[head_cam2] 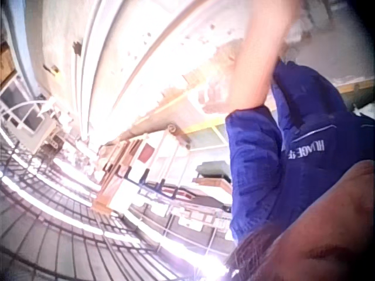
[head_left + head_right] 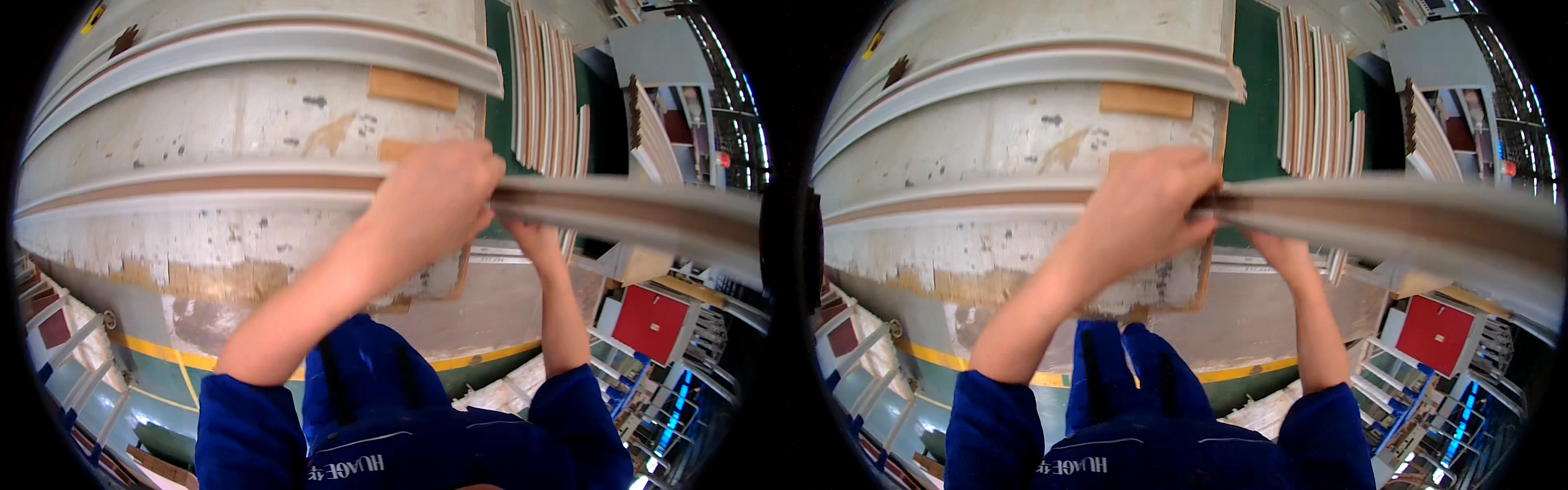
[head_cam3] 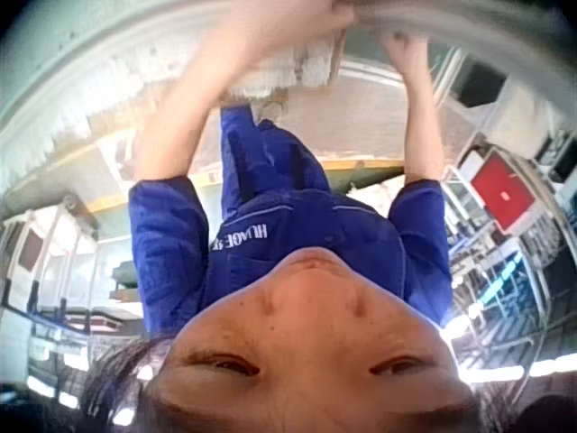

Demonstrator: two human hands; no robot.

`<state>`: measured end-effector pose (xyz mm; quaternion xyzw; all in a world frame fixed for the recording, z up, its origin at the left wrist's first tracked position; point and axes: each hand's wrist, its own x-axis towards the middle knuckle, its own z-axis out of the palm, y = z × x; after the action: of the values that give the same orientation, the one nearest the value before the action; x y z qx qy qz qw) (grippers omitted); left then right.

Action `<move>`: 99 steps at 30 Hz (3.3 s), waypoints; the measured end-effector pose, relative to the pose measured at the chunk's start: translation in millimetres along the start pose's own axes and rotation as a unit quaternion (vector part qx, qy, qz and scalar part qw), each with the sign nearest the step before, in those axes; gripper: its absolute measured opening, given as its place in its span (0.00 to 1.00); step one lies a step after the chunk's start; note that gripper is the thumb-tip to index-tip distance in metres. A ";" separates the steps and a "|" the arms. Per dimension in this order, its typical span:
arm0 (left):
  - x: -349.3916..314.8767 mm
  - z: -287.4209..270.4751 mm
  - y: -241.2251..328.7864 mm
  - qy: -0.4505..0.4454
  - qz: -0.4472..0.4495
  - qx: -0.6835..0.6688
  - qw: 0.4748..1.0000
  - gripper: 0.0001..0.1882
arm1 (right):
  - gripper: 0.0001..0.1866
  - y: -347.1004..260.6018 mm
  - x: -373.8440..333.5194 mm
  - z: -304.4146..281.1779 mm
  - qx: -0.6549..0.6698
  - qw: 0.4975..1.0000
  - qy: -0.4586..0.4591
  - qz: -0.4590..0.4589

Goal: The person joins long wood/bamboo frame sections by aligning the mitred corners and then uses a mallet and chisel to adjust the fit.

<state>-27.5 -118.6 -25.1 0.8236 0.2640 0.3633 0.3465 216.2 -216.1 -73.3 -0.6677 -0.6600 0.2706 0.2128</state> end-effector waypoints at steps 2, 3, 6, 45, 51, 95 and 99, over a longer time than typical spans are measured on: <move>-2.1 0.9 11.3 -0.020 -0.029 -0.018 0.999 0.13 | 0.21 -28.0 -5.3 -9.4 -0.003 0.998 -0.024 0.066; -0.8 0.7 8.5 -0.040 -0.044 -0.028 0.998 0.13 | 0.19 -39.0 -0.7 -7.3 0.050 0.993 -0.016 0.102; 1.3 -6.7 11.6 -0.109 -0.067 -0.026 0.991 0.13 | 0.16 -45.7 -2.0 -9.4 0.200 0.972 -0.014 0.126; 4.5 -10.8 17.7 -0.104 -0.047 0.014 0.993 0.16 | 0.26 -69.1 17.0 -39.6 0.146 0.979 -0.138 0.031; 1.1 -7.8 15.9 -0.071 -0.059 -0.017 0.996 0.15 | 0.16 -40.2 16.5 -16.8 0.208 0.972 -0.110 0.003; -185.5 -282.4 -9.7 -0.314 -0.173 -0.042 0.933 0.33 | 0.31 -284.9 -49.0 270.6 0.725 0.674 0.030 0.136; -195.9 -285.1 -29.4 -0.375 -0.273 0.025 0.886 0.33 | 0.31 -304.3 -37.1 245.9 0.715 0.653 -0.004 0.249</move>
<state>-372.5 -126.8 12.5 0.8021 0.3374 -0.0881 0.4848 -174.2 -259.5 -62.8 -0.4473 -0.0719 0.7047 0.5461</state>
